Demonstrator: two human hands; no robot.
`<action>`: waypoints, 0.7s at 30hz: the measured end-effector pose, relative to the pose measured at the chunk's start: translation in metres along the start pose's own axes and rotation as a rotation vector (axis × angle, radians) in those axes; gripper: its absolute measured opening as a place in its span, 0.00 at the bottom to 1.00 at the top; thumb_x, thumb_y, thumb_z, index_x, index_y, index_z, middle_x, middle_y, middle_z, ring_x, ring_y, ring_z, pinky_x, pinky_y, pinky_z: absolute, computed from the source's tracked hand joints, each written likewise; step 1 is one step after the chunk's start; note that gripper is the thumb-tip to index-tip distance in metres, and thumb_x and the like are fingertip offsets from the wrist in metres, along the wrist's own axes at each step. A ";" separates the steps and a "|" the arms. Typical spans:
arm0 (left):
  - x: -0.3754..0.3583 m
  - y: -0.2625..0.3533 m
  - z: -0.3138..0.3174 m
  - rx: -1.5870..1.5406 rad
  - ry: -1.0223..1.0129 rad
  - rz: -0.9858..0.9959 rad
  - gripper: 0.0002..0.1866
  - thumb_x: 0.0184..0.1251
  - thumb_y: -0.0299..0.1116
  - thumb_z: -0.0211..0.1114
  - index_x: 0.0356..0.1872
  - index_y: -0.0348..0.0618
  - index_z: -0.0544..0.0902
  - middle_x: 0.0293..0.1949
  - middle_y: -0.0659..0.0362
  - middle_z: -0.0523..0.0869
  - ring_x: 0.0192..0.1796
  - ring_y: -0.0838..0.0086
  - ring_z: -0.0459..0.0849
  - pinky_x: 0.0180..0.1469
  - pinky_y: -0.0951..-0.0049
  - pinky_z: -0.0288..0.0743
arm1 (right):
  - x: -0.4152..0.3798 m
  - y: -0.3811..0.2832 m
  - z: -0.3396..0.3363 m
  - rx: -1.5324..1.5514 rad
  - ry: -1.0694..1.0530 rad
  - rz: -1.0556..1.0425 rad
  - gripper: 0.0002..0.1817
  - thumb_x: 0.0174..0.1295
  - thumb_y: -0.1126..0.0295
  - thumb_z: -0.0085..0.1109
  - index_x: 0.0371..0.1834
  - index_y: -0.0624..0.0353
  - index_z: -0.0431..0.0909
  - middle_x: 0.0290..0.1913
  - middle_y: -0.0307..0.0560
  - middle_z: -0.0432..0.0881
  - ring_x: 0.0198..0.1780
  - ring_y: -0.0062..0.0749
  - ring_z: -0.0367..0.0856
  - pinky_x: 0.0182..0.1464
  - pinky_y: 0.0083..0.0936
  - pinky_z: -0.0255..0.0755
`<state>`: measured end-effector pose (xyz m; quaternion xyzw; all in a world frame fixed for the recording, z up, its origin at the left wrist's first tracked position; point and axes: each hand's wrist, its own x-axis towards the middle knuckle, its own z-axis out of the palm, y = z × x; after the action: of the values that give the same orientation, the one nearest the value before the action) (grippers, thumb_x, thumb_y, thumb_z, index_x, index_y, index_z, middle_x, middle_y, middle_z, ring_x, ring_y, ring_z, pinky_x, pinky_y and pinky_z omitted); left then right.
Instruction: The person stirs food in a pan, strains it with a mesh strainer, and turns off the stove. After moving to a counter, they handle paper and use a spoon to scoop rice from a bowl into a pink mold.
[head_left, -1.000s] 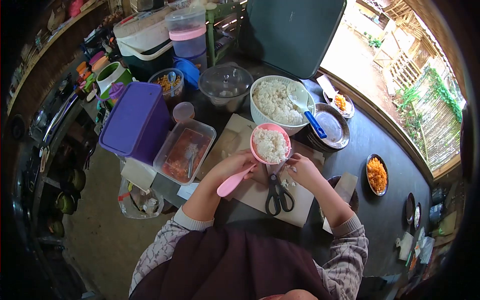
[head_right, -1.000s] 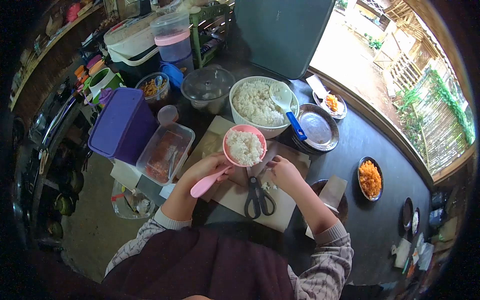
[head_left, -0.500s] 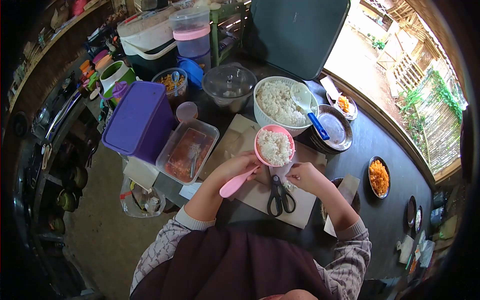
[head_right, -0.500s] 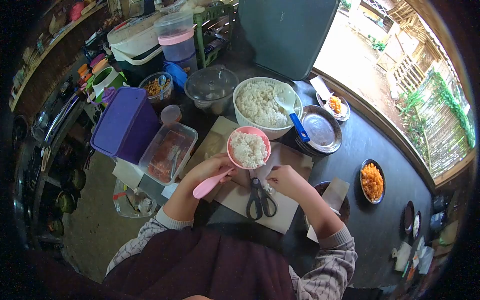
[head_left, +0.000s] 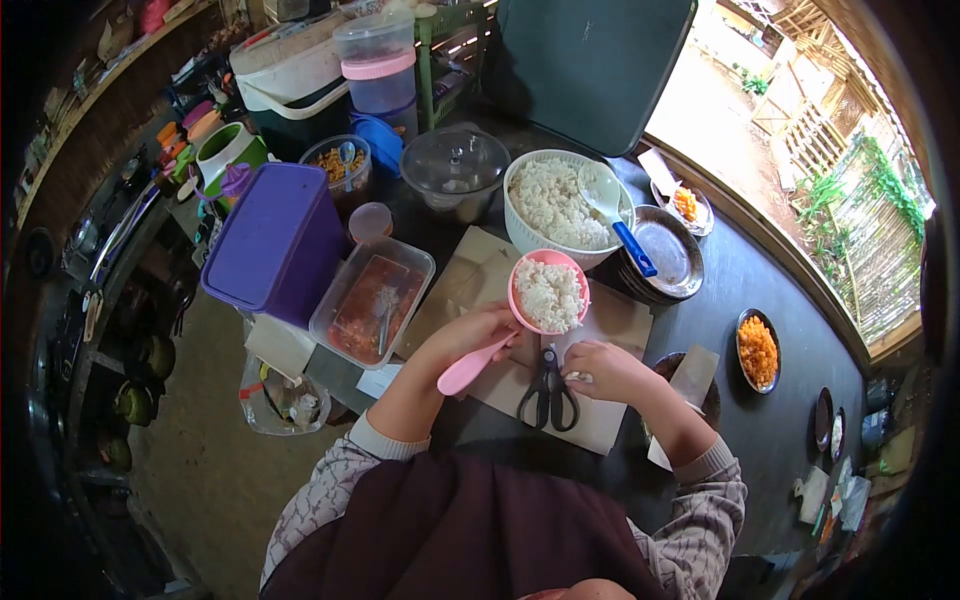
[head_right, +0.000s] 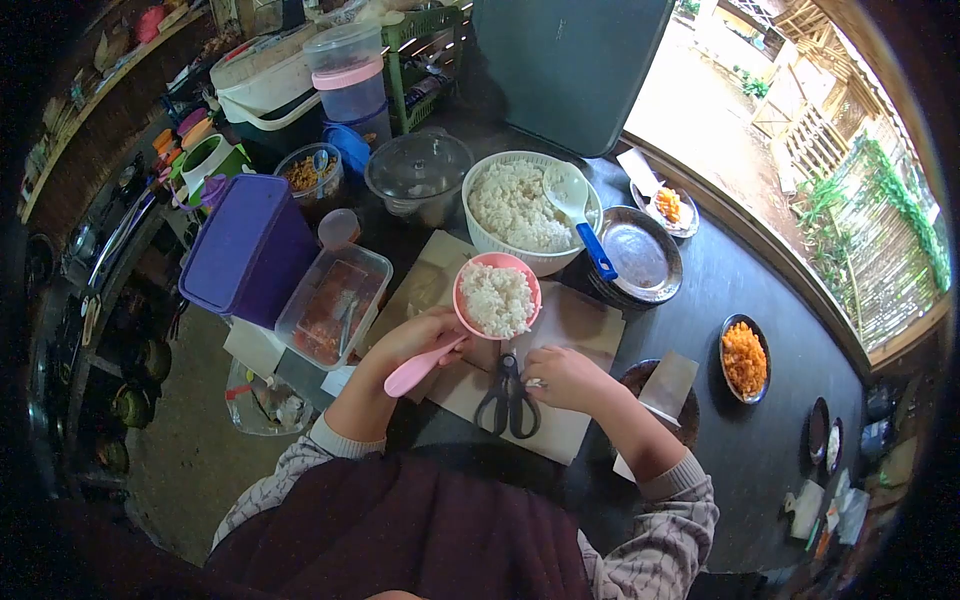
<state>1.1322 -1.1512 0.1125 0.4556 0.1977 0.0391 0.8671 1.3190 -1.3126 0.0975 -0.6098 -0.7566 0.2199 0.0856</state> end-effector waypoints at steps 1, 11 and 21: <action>-0.001 0.001 0.001 -0.011 0.013 -0.005 0.07 0.66 0.30 0.47 0.38 0.40 0.73 0.25 0.63 0.71 0.21 0.84 0.67 0.18 0.86 0.62 | -0.001 0.001 0.002 -0.013 0.010 0.002 0.09 0.47 0.69 0.57 0.33 0.56 0.79 0.39 0.42 0.75 0.46 0.38 0.73 0.50 0.33 0.67; -0.002 0.003 0.006 0.046 0.044 0.007 0.07 0.66 0.31 0.48 0.37 0.41 0.73 0.24 0.63 0.71 0.19 0.85 0.66 0.16 0.87 0.61 | -0.009 0.015 -0.015 0.030 0.095 0.126 0.12 0.49 0.68 0.58 0.37 0.57 0.78 0.42 0.48 0.75 0.47 0.44 0.72 0.49 0.36 0.69; 0.002 -0.002 0.000 -0.001 0.019 -0.026 0.07 0.65 0.33 0.50 0.37 0.41 0.73 0.24 0.63 0.72 0.18 0.84 0.68 0.16 0.87 0.64 | -0.015 0.004 -0.006 -0.082 0.057 0.129 0.12 0.52 0.71 0.55 0.41 0.56 0.78 0.41 0.49 0.75 0.45 0.42 0.74 0.49 0.34 0.69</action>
<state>1.1335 -1.1520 0.1100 0.4520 0.2117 0.0325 0.8659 1.3287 -1.3254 0.1027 -0.6661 -0.7215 0.1764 0.0679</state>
